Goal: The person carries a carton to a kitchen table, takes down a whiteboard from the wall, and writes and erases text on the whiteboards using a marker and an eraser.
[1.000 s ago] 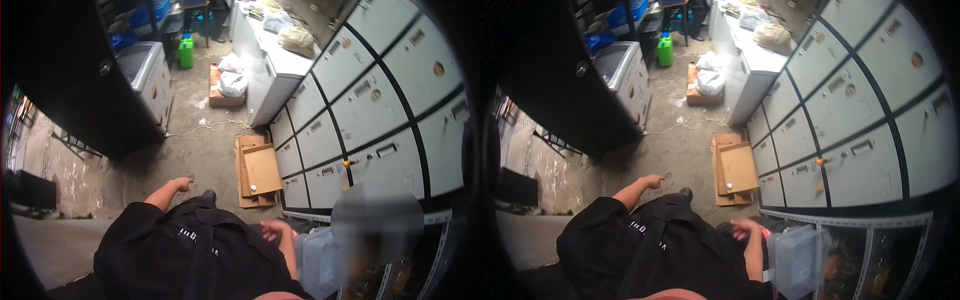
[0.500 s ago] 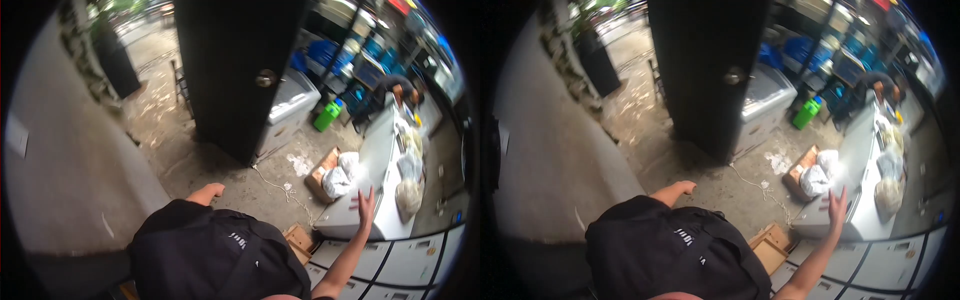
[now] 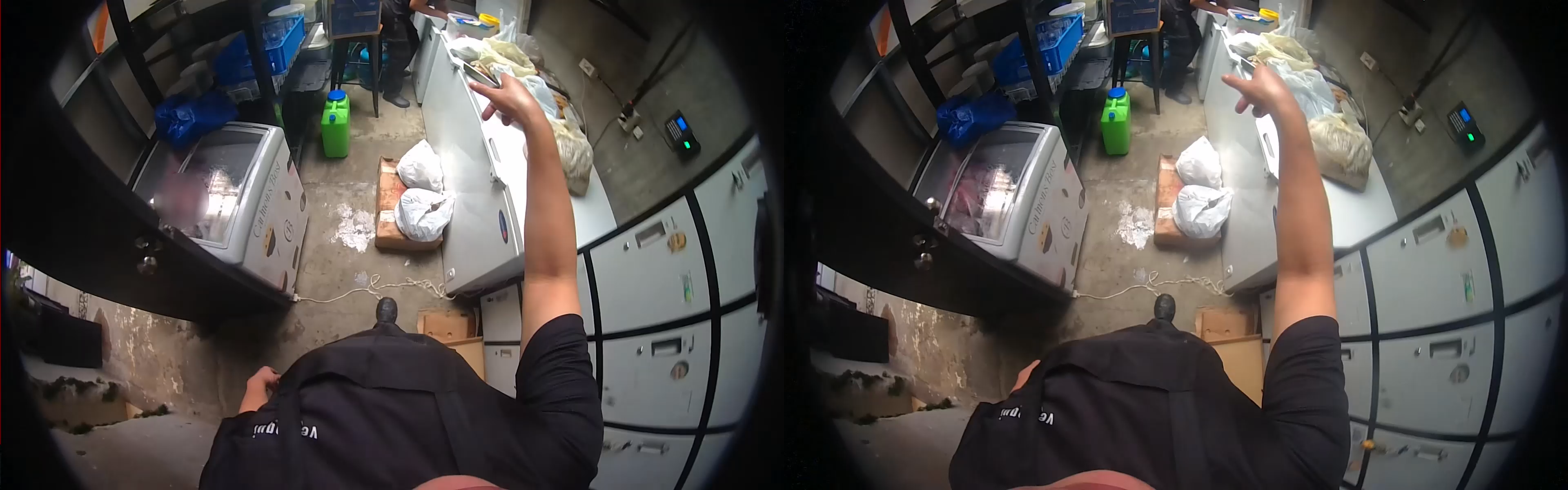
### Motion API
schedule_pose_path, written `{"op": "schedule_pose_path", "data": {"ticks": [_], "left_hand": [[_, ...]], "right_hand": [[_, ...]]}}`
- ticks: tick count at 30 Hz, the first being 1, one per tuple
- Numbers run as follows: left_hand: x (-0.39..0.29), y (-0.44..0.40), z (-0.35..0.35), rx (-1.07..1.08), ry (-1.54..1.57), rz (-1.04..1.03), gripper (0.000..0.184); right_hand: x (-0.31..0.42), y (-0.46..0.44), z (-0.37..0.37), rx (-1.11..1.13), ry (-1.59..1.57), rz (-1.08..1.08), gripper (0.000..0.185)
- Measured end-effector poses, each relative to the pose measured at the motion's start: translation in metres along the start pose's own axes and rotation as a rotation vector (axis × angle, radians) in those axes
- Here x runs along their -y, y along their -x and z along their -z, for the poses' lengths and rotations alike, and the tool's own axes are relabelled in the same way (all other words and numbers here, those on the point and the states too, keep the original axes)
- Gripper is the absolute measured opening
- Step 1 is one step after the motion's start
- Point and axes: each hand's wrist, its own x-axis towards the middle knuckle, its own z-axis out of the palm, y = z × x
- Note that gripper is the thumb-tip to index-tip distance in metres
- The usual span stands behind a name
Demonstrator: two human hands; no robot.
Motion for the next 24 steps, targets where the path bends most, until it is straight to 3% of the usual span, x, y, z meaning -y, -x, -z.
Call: {"op": "schedule_pose_path", "data": {"ticks": [2,4,6,9,12,14,17,19,21,24], "left_hand": [[-0.046,-0.022,-0.029,-0.125,-0.569,-0.369,0.037],[-0.111,-0.027,-0.046,-0.175,-0.864,-0.528,0.031],[-0.202,-0.050,-0.071,-0.023,-0.644,0.172,0.029],[-0.243,-0.108,-0.086,-0.147,-0.455,-0.002,0.032],[-0.291,-0.136,-0.101,-0.161,-0.389,-0.062,0.034],[-0.287,-0.164,-0.105,-0.162,-0.399,-0.121,0.036],[-0.297,-0.174,-0.115,-0.139,-0.268,-0.161,0.047],[-0.290,-0.206,-0.112,-0.199,-0.345,-0.127,0.059],[-0.295,-0.241,-0.104,-0.214,-0.531,-0.306,0.065],[-0.323,-0.317,-0.085,-0.053,-0.523,-0.268,0.068]], "right_hand": [[-0.022,-0.053,0.008,-0.009,0.030,-0.026,0.058],[-0.032,-0.085,0.015,0.038,0.029,-0.052,0.057],[-0.029,-0.122,0.035,0.061,0.055,-0.050,0.056],[-0.025,-0.167,0.041,-0.046,-0.107,0.002,0.054],[-0.055,-0.227,0.021,0.031,-0.284,-0.024,0.074],[-0.078,-0.275,0.001,0.165,-0.434,-0.087,0.096],[-0.077,-0.306,-0.025,0.181,-0.481,-0.052,0.104],[-0.067,-0.333,-0.032,0.205,-0.502,-0.029,0.109],[-0.059,-0.364,-0.053,0.169,-0.516,0.038,0.105],[-0.021,-0.403,-0.069,0.191,-0.432,0.076,0.117]]}}
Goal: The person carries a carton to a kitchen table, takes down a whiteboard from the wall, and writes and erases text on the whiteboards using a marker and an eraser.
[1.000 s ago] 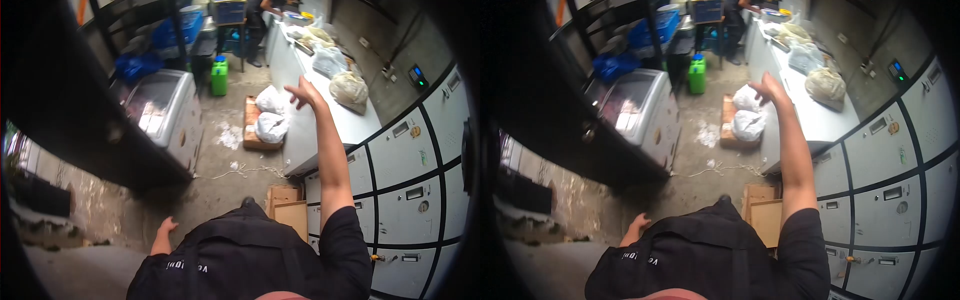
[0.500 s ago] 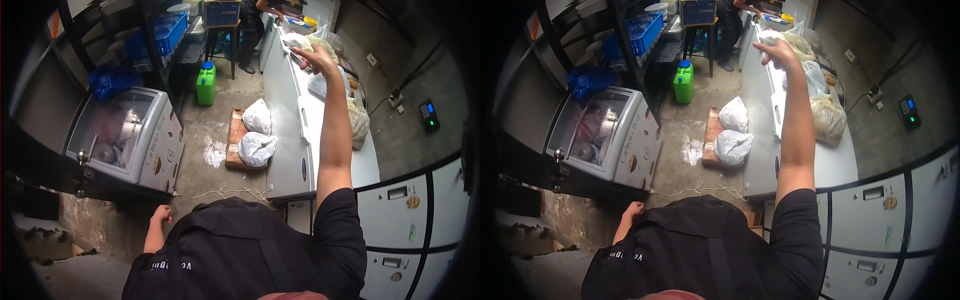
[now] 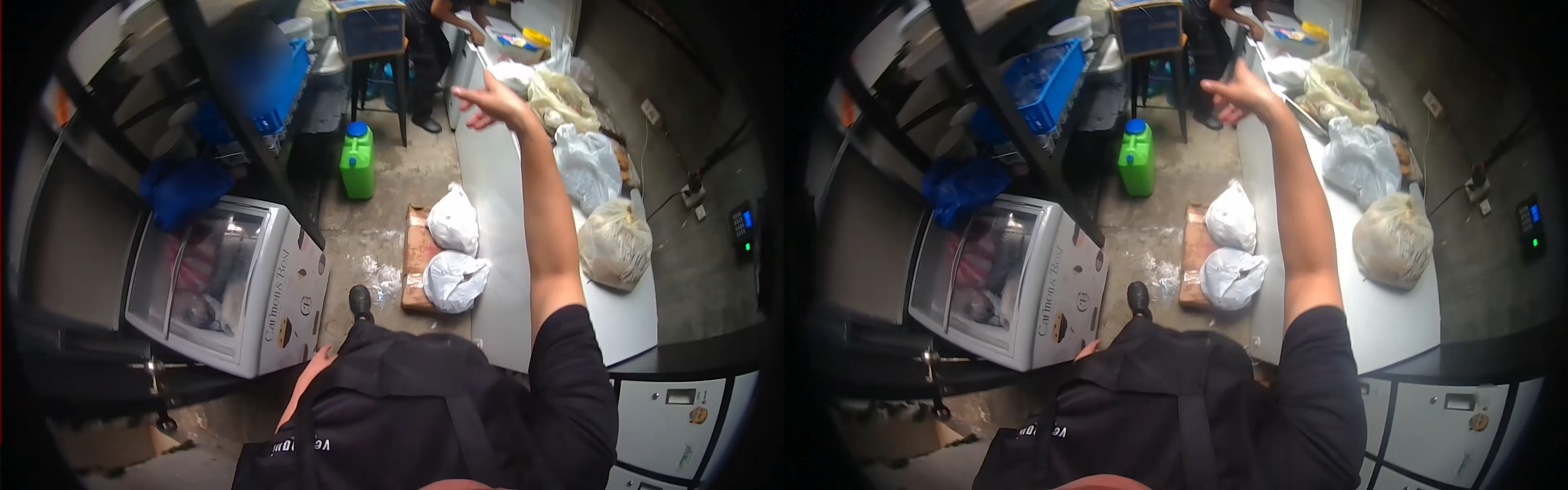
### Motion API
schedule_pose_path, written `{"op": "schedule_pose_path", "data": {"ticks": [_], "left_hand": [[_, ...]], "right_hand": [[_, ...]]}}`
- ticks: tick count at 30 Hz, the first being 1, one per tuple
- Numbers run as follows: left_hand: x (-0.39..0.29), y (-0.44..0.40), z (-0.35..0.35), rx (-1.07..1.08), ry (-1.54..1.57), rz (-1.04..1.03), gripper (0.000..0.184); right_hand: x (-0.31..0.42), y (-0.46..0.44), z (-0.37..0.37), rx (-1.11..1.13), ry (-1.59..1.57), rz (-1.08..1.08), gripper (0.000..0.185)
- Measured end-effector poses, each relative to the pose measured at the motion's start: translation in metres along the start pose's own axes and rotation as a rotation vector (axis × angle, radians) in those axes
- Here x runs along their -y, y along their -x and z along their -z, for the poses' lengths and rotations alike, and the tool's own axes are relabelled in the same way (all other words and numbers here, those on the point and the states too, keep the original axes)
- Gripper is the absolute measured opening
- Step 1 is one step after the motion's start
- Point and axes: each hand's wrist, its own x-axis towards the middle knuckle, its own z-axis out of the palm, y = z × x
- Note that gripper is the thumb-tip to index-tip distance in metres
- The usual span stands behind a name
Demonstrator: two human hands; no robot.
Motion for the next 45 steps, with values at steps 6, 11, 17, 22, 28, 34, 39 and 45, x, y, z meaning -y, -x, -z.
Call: {"op": "schedule_pose_path", "data": {"ticks": [6,11,17,22,28,34,39,45], "left_hand": [[-0.154,-0.097,0.135,0.061,-0.053,-0.047,0.062],[-0.262,-0.153,0.226,-0.368,0.300,-0.321,0.058],[-0.289,-0.231,0.263,-0.415,0.340,-0.371,0.067],[-0.294,-0.282,0.270,-0.299,0.306,-0.338,0.069],[-0.318,-0.371,0.288,-0.337,0.102,-0.283,0.065],[-0.352,-0.479,0.317,-0.060,-0.094,-0.244,0.046],[-0.432,-0.546,0.324,0.120,0.018,-0.309,0.041],[-0.540,-0.581,0.310,0.132,-0.058,-0.383,0.049]], "right_hand": [[0.033,-0.129,0.010,-0.368,0.254,0.032,0.098],[0.087,-0.097,-0.081,0.226,-0.245,0.584,0.041],[-0.097,-0.098,-0.198,0.952,0.364,-0.075,0.076],[-0.208,-0.098,-0.190,0.688,0.205,-0.565,0.079],[-0.190,-0.179,-0.175,0.648,0.154,-0.499,0.073],[-0.259,-0.249,-0.123,0.587,0.165,-0.425,0.064],[-0.252,-0.294,-0.056,0.409,-0.251,-0.423,0.063],[-0.225,-0.344,-0.041,0.447,-0.150,-0.245,0.062]]}}
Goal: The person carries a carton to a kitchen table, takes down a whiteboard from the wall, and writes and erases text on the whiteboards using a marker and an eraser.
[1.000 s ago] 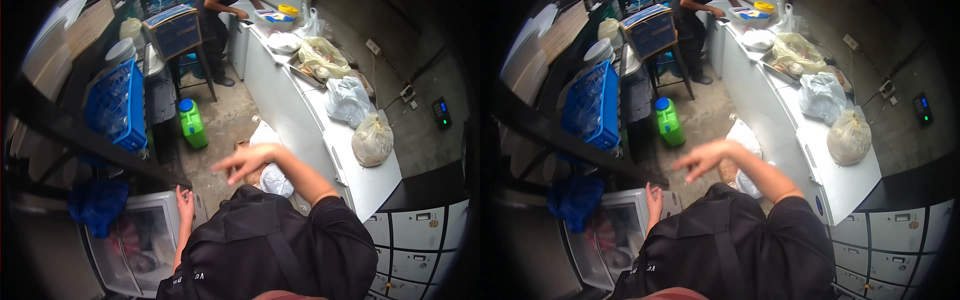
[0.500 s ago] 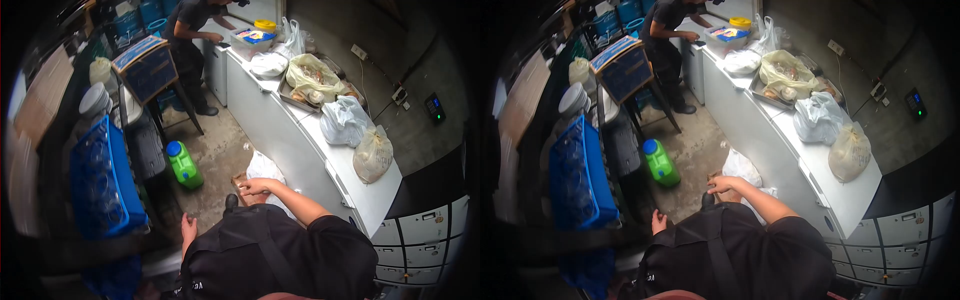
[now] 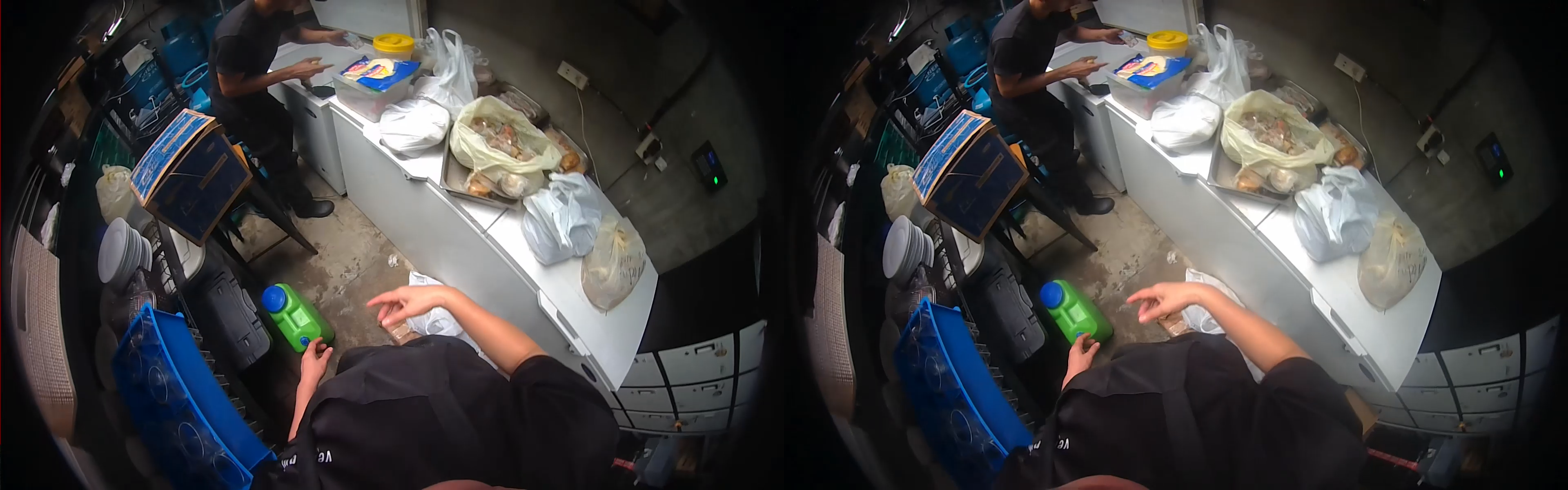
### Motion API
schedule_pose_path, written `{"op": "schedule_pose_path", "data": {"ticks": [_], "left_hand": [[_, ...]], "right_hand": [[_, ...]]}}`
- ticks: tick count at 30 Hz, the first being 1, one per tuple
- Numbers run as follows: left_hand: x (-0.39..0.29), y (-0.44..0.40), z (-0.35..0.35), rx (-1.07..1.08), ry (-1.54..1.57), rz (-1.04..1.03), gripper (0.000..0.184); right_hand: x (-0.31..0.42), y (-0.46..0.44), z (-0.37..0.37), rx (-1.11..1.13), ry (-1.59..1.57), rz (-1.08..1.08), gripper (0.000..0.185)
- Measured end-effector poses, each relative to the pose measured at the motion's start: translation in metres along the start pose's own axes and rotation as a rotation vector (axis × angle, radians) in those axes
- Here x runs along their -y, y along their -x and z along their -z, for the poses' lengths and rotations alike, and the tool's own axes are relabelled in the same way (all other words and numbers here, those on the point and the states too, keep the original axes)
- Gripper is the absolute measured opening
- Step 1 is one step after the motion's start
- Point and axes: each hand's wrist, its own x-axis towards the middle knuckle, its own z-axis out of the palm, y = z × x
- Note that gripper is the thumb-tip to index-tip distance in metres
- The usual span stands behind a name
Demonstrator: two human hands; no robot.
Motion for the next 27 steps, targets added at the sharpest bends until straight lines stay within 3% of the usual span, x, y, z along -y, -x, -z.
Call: {"op": "schedule_pose_path", "data": {"ticks": [2,4,7,9,12,14,17,19,23,25,27], "left_hand": [[-0.030,-0.014,-0.001,0.092,-0.119,0.017,0.053],[-0.043,-0.037,-0.002,0.114,-0.150,0.023,0.056],[-0.047,-0.094,-0.007,0.201,-0.209,-0.105,0.058],[-0.062,-0.132,-0.012,0.240,-0.261,-0.239,0.058],[-0.095,-0.194,-0.019,0.345,-0.292,-0.211,0.057],[-0.100,-0.239,-0.033,0.301,-0.341,-0.355,0.057],[-0.146,-0.281,-0.035,0.245,-0.346,-0.432,0.057],[-0.181,-0.300,-0.027,0.148,-0.286,-0.531,0.059],[-0.240,-0.329,-0.011,0.097,-0.131,-0.453,0.057],[-0.276,-0.345,0.007,0.078,0.095,-0.303,0.057],[-0.310,-0.361,0.026,0.049,0.367,-0.311,0.054]], "right_hand": [[0.014,-0.003,0.001,0.158,-0.258,0.108,0.063],[0.010,0.004,0.014,0.087,-0.159,-0.026,0.064],[-0.044,0.017,0.024,-0.291,0.104,-0.253,0.064],[-0.058,0.035,0.034,-0.355,-0.024,-0.348,0.064],[-0.071,0.050,0.042,-0.411,-0.197,-0.310,0.065],[-0.067,0.052,0.048,-0.538,-0.237,-0.431,0.065],[-0.068,0.038,0.058,-0.543,-0.307,-0.514,0.066],[-0.063,0.020,0.068,-0.531,-0.302,-0.523,0.064],[-0.056,-0.011,0.086,-0.565,-0.279,-0.534,0.063],[-0.038,-0.021,0.096,-0.567,-0.285,-0.567,0.065],[-0.033,-0.030,0.099,-0.563,-0.300,-0.599,0.067]]}}
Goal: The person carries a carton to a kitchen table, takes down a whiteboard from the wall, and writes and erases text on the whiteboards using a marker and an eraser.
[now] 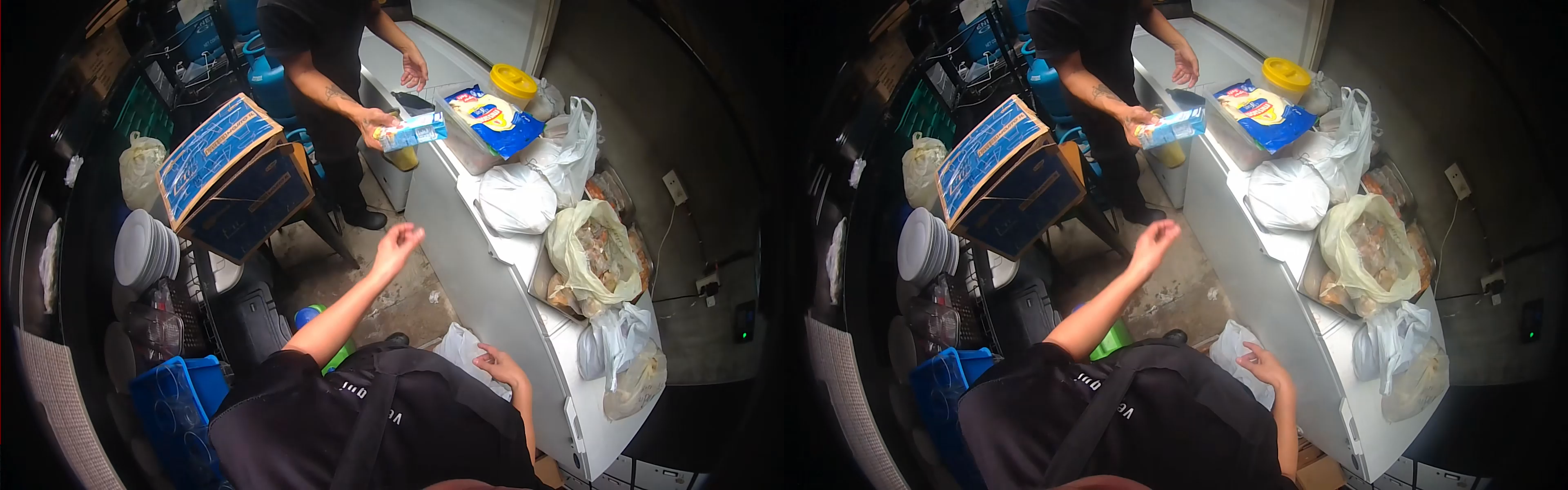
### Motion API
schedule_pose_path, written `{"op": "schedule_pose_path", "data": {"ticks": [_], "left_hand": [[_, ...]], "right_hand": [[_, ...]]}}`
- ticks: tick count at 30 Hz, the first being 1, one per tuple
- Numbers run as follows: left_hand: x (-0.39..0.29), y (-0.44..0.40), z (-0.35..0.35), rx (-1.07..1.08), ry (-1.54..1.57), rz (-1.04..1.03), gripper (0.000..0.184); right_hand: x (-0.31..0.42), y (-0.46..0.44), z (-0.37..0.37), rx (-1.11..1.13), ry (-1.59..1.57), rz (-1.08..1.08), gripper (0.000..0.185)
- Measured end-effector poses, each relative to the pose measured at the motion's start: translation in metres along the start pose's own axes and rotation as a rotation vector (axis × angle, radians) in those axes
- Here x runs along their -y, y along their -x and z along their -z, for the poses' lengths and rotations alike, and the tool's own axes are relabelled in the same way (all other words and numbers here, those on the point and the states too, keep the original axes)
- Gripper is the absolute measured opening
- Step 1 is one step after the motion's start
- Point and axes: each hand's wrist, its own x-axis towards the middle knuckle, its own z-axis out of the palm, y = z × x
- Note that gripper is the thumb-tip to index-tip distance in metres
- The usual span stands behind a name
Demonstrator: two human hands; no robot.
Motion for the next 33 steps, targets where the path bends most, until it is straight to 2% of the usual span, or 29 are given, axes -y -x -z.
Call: {"op": "schedule_pose_path", "data": {"ticks": [1,2,4,6,9,10,13,14,16,18,19,22,23,25,27,29,30,31,33], "left_hand": [[-0.002,-0.021,0.005,0.044,0.187,0.042,0.055],[-0.032,-0.029,0.009,0.025,0.286,0.176,0.063],[-0.055,-0.058,0.010,0.057,0.672,0.278,0.087],[-0.062,-0.099,0.002,-0.004,0.939,0.399,0.082],[-0.074,-0.135,-0.013,-0.099,1.069,0.494,0.073],[-0.067,-0.135,-0.015,-0.061,1.107,0.520,0.061],[-0.048,-0.120,-0.032,-0.138,1.093,0.578,0.053],[-0.041,-0.115,-0.034,-0.096,1.153,0.642,0.047],[-0.044,-0.092,-0.045,-0.050,1.047,0.697,0.041],[-0.043,-0.068,-0.062,0.020,0.953,0.745,0.034],[-0.039,-0.058,-0.076,0.050,0.928,0.771,0.034],[-0.049,-0.028,-0.111,0.153,1.027,0.713,0.035],[-0.050,-0.019,-0.121,0.184,1.009,0.726,0.035],[-0.054,-0.007,-0.134,0.338,0.948,0.597,0.045],[-0.060,0.006,-0.138,0.419,0.870,0.551,0.043],[-0.068,0.015,-0.135,0.528,0.733,0.445,0.041],[-0.072,0.017,-0.132,0.514,0.632,0.415,0.049],[-0.075,0.019,-0.125,0.515,0.627,0.414,0.049],[-0.085,0.016,-0.107,0.499,0.309,0.242,0.057]], "right_hand": [[0.000,-0.003,-0.002,-0.004,-0.007,0.000,0.067],[-0.001,-0.005,-0.003,-0.009,-0.012,0.001,0.066],[-0.005,-0.009,-0.007,0.013,0.012,0.011,0.065],[-0.010,-0.013,-0.010,0.036,0.042,0.027,0.064],[-0.021,-0.008,-0.012,0.041,0.040,0.031,0.062],[-0.026,-0.004,-0.013,0.026,0.017,0.023,0.061],[-0.034,0.010,-0.006,0.023,-0.054,0.042,0.059],[-0.037,0.018,-0.004,0.040,-0.094,0.067,0.059],[-0.031,0.021,0.011,-0.045,0.018,0.103,0.059],[-0.008,0.015,0.025,-0.186,-0.031,0.308,0.060],[0.019,0.013,0.034,-0.272,0.000,0.329,0.060],[0.082,-0.004,0.037,-0.465,-0.231,0.456,0.071],[0.094,-0.017,0.034,-0.498,-0.340,0.472,0.068],[0.109,-0.041,0.029,-0.554,-0.452,0.493,0.065],[0.117,-0.052,0.024,-0.458,-1.056,0.585,0.048],[0.117,-0.050,0.025,-0.499,-1.153,0.618,0.045],[0.118,-0.049,0.025,-0.527,-1.242,0.642,0.043],[0.116,-0.046,0.027,-0.527,-1.247,0.645,0.043],[0.115,-0.034,0.036,-0.557,-1.241,0.676,0.040]]}}
